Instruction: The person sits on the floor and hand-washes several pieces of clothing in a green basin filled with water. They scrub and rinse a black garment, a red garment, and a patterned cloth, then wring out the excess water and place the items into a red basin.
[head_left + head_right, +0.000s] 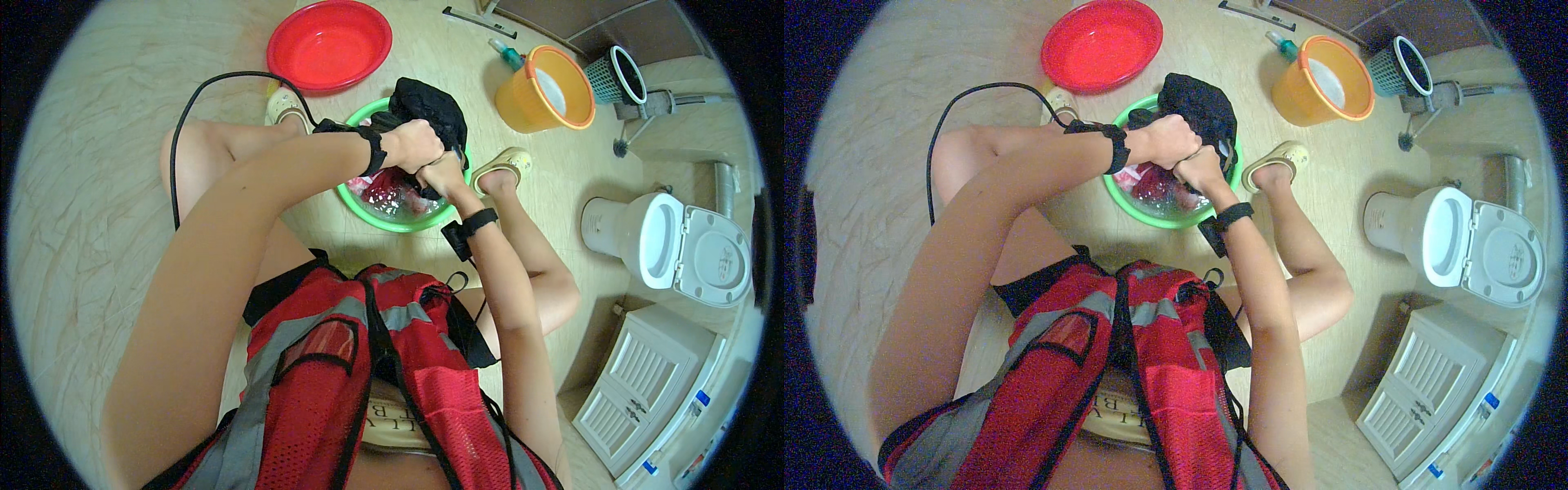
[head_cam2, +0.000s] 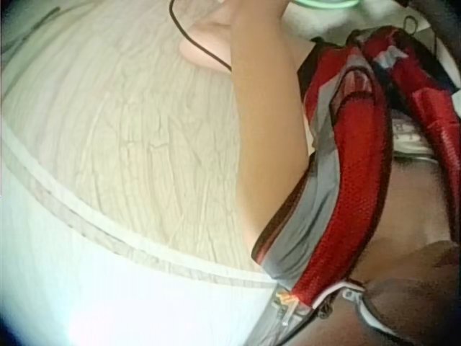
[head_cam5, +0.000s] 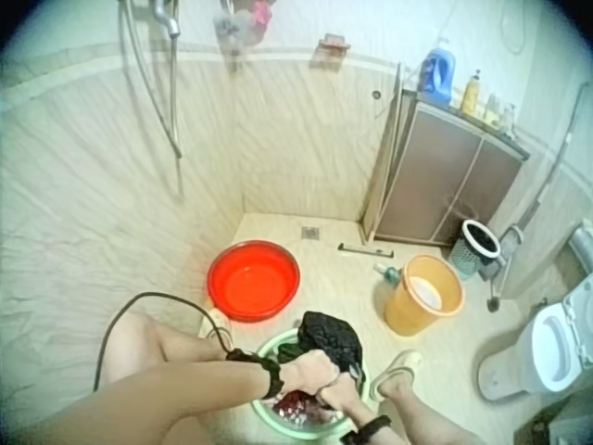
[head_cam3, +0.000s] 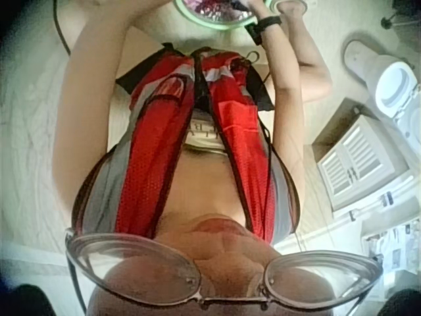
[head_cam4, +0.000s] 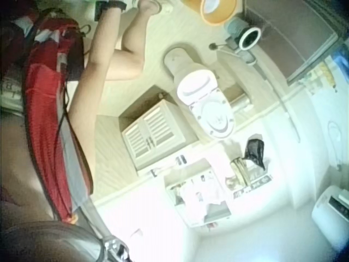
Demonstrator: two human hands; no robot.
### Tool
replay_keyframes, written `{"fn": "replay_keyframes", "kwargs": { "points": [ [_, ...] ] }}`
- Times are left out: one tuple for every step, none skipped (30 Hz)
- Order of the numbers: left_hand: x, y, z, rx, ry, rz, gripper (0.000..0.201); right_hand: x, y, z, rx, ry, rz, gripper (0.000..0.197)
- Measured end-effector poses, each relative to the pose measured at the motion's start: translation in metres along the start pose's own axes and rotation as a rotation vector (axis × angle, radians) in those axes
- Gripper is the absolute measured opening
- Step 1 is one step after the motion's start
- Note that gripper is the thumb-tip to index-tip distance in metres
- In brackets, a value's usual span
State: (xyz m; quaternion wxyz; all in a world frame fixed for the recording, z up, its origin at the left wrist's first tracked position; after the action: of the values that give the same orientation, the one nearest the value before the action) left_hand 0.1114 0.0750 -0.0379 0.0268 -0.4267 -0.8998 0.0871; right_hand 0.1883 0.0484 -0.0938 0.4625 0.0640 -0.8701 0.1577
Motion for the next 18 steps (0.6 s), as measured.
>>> {"fn": "replay_keyframes", "kwargs": {
  "points": [
    [-0.001, 0.0, 0.001, 0.0, 0.001, 0.0, 0.028, -0.002, -0.001, 0.0, 0.009, 0.035, 0.007, 0.009],
    [-0.002, 0.0, 0.001, -0.003, 0.003, 0.001, 0.029, -0.001, -0.002, 0.0, 0.015, 0.068, 0.014, 0.009],
    [-0.002, 0.0, 0.003, 0.002, -0.013, 0.006, 0.027, 0.0, -0.004, 0.0, 0.015, 0.082, 0.017, 0.009],
    [-0.002, -0.001, 0.004, 0.007, -0.03, 0.011, 0.024, 0.001, -0.005, 0.002, 0.016, 0.096, 0.021, 0.009],
    [0.0, -0.002, 0.005, 0.011, -0.042, 0.015, 0.023, 0.002, -0.004, 0.003, 0.015, 0.11, 0.02, 0.009],
    [0.001, -0.004, 0.007, -0.003, -0.057, 0.025, 0.023, -0.001, -0.003, 0.007, 0.039, 0.096, 0.057, 0.008],
    [0.0, -0.007, 0.009, -0.018, -0.072, 0.034, 0.022, -0.003, -0.005, 0.01, 0.039, 0.086, 0.034, 0.011],
    [0.0, -0.01, 0.007, 0.003, -0.077, 0.044, 0.023, -0.003, -0.002, 0.013, 0.05, 0.06, -0.018, 0.011],
    [0.002, -0.01, 0.01, -0.009, -0.062, 0.047, 0.024, -0.001, 0.0, 0.016, 0.058, 0.038, -0.075, 0.011],
    [0.006, -0.011, 0.013, -0.03, -0.064, 0.043, 0.025, -0.012, 0.0, 0.022, 0.132, 0.003, 0.057, 0.013],
    [0.012, -0.015, 0.014, -0.045, -0.063, 0.032, 0.026, -0.006, 0.004, 0.025, 0.083, -0.05, -0.011, 0.019],
    [0.019, -0.019, 0.013, -0.068, -0.098, 0.0, 0.028, 0.006, 0.003, 0.022, 0.026, 0.033, -0.077, 0.03],
    [0.028, -0.023, 0.013, -0.077, -0.085, -0.031, 0.03, 0.019, 0.002, 0.018, -0.029, 0.117, -0.144, 0.041],
    [0.039, -0.023, 0.012, -0.054, -0.069, -0.079, 0.03, 0.025, 0.0, 0.014, -0.034, 0.117, -0.117, 0.054],
    [0.05, -0.024, 0.014, -0.022, -0.058, -0.128, 0.03, 0.026, -0.001, 0.013, -0.032, 0.123, -0.084, 0.068],
    [0.068, -0.022, 0.018, -0.01, -0.067, -0.154, 0.031, 0.012, 0.006, 0.016, -0.08, 0.146, -0.261, 0.077],
    [0.095, -0.029, 0.025, 0.012, -0.027, -0.247, 0.029, 0.037, 0.006, 0.009, -0.203, 0.222, -0.158, 0.067],
    [0.114, -0.027, 0.019, 0.029, 0.0, -0.28, 0.027, 0.038, 0.005, -0.003, -0.297, 0.287, -0.175, 0.062]
  ]
}}
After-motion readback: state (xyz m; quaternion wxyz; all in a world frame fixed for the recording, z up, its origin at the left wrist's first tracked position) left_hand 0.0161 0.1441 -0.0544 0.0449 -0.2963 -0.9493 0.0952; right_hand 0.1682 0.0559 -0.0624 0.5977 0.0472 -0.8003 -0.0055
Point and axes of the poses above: each hand's wrist, its own y-axis towards the middle knuckle, its own z-axis out of the palm, x = y × z, the point moved 5 cm from there along y, towards the middle knuckle, and after that the axes turned 15 degrees about -z, right-handed, at the moved point
